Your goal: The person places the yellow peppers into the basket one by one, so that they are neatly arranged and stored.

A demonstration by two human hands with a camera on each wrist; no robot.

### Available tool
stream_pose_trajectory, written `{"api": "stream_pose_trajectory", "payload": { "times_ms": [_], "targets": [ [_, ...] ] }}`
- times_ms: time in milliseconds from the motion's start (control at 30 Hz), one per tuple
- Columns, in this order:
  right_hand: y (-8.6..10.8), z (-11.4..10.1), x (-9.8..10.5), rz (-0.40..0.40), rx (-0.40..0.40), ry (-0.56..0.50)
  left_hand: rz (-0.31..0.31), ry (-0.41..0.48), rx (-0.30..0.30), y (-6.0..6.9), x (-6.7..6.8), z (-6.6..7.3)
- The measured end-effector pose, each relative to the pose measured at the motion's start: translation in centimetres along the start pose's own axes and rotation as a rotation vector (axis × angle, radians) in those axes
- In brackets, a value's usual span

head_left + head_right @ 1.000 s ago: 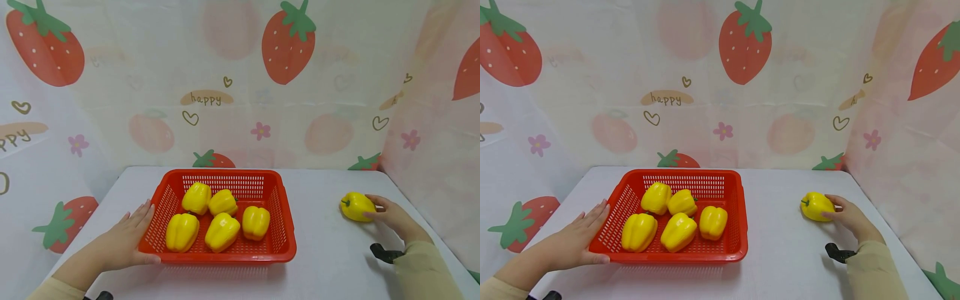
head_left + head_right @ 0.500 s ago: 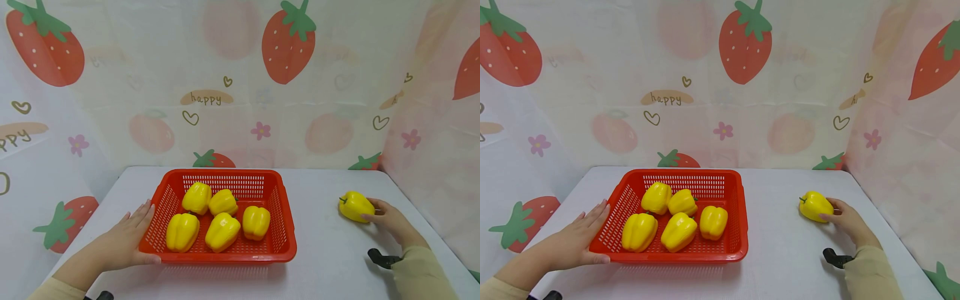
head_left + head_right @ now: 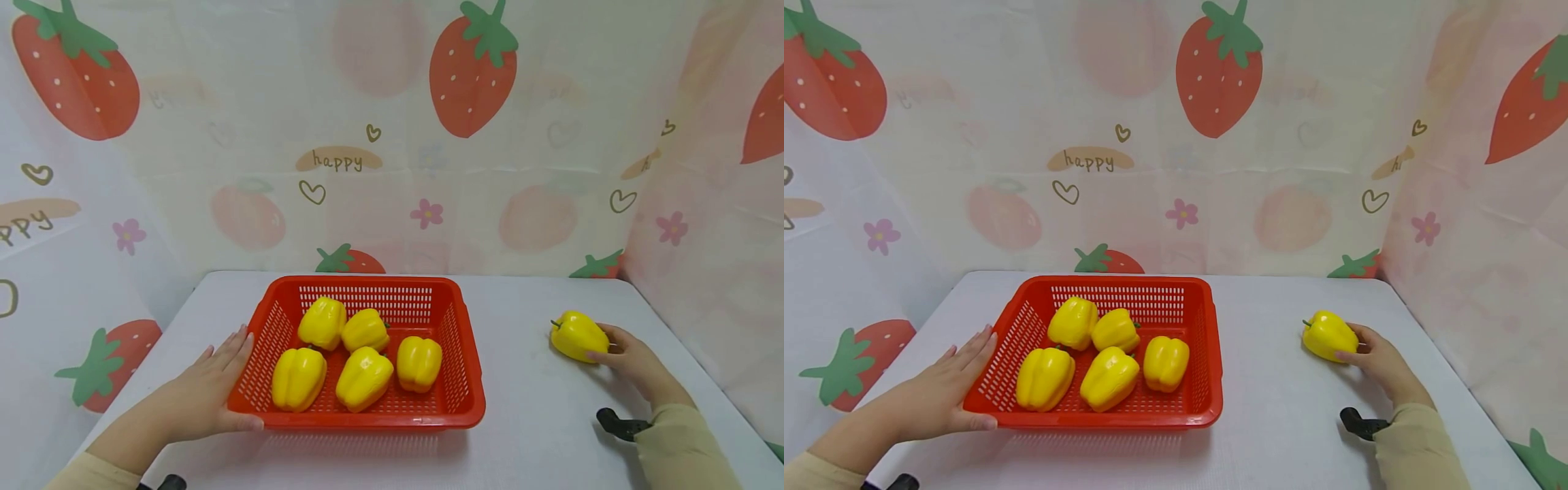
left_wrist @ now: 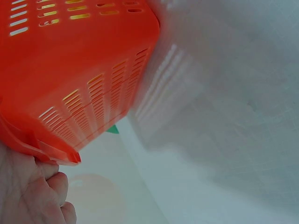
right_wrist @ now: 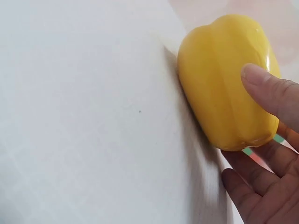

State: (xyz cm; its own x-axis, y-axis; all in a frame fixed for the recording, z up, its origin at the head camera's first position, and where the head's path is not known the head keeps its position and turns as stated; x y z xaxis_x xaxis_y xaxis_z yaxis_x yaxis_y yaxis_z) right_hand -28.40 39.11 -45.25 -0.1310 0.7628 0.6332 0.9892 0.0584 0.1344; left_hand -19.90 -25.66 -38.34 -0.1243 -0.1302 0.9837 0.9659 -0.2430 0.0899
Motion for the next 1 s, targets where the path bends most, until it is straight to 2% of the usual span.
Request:
{"api": "stream_pose_trajectory", "payload": {
  "times_ms": [700, 1000],
  "targets": [
    [-0.1, -0.2, 0.1, 0.014, -0.010, 0.017, -0.001, 0.017, 0.000, 0.1, 0.2, 0.3],
    [0.1, -1.3, 0.6, 0.017, 0.063, 0.019, 0.003, 0.000, -0.004, 0.0, 0.1, 0.2]
  ]
}}
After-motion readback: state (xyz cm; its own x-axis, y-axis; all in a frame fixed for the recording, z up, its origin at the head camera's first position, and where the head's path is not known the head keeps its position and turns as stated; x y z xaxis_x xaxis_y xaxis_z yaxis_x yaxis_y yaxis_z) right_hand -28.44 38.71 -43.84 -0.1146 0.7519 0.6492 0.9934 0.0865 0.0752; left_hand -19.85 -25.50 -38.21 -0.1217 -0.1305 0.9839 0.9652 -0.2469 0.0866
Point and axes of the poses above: each hand's wrist, its own y-axis away from the middle knuckle, its own x-axis out of the back of the hand, z = x × y, the point moved 2 cm from there along -y, towards the middle knuckle, and after that the axes turned 6 degrees about x, right-handed, at the moved point
